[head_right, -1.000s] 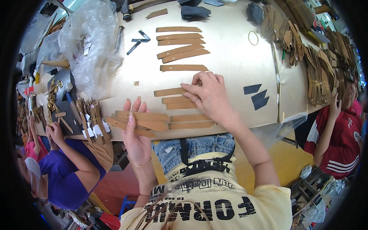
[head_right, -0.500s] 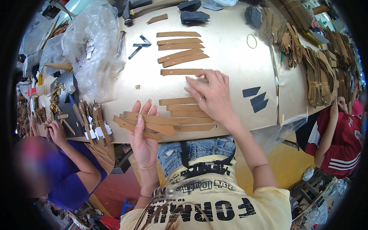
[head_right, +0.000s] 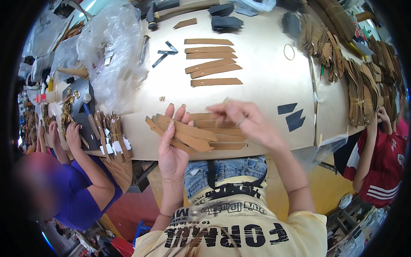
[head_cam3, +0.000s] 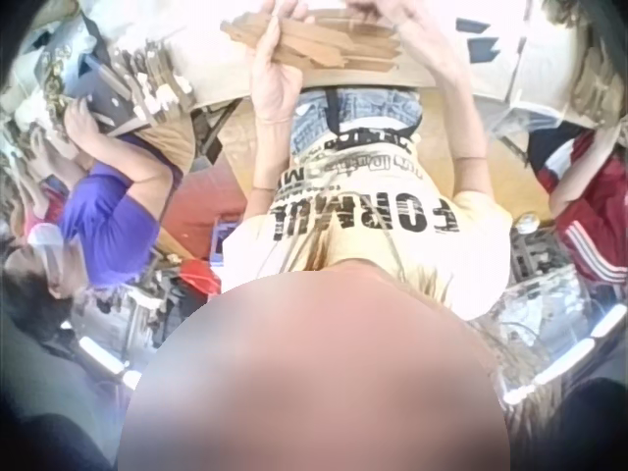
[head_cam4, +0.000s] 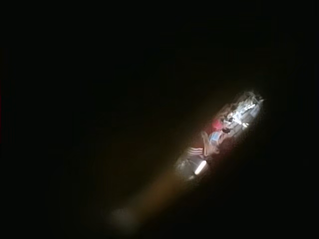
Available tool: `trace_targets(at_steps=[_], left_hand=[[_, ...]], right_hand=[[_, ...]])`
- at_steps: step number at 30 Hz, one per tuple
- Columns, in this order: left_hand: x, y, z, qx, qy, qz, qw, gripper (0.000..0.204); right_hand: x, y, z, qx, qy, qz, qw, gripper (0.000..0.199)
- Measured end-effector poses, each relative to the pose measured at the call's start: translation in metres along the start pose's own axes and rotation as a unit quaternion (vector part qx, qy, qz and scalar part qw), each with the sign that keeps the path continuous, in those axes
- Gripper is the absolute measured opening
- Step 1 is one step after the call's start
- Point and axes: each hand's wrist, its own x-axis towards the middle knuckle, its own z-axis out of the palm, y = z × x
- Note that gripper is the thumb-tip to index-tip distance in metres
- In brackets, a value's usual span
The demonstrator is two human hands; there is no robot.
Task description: The person assembles small wooden and metal components at a workbench. They pick up wooden strips, align them with metal brackets, and place them in rows on the table. The person also handles small white labels and bundles of wooden sticks, organizing them into neat stacks.
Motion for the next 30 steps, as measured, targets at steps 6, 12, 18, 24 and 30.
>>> trace_targets(at_steps=[6, 12, 18, 24, 30], left_hand=[[-0.005, -0.001, 0.000, 0.119, 0.029, 0.043, 0.992, 0.045], [-0.012, 0.002, -0.019, 0.160, 0.054, 0.056, 0.984, 0.045], [-0.011, 0.020, -0.041, 0.173, 0.102, 0.113, 0.973, 0.046], [-0.011, 0.028, -0.044, 0.189, 0.103, 0.116, 0.970, 0.045], [-0.008, 0.014, -0.028, 0.050, 0.042, 0.056, 0.996, 0.054]], right_hand=[[-0.015, 0.005, 0.042, -0.041, 0.069, -0.040, 0.996, 0.020], [-0.008, 0.010, 0.042, -0.217, 0.148, -0.132, 0.956, 0.013], [0.020, 0.021, 0.000, -0.493, 0.188, -0.101, 0.843, 0.010], [0.023, 0.028, -0.012, -0.472, 0.246, -0.105, 0.840, 0.010], [0.028, 0.025, -0.008, -0.537, 0.335, -0.212, 0.745, 0.013]])
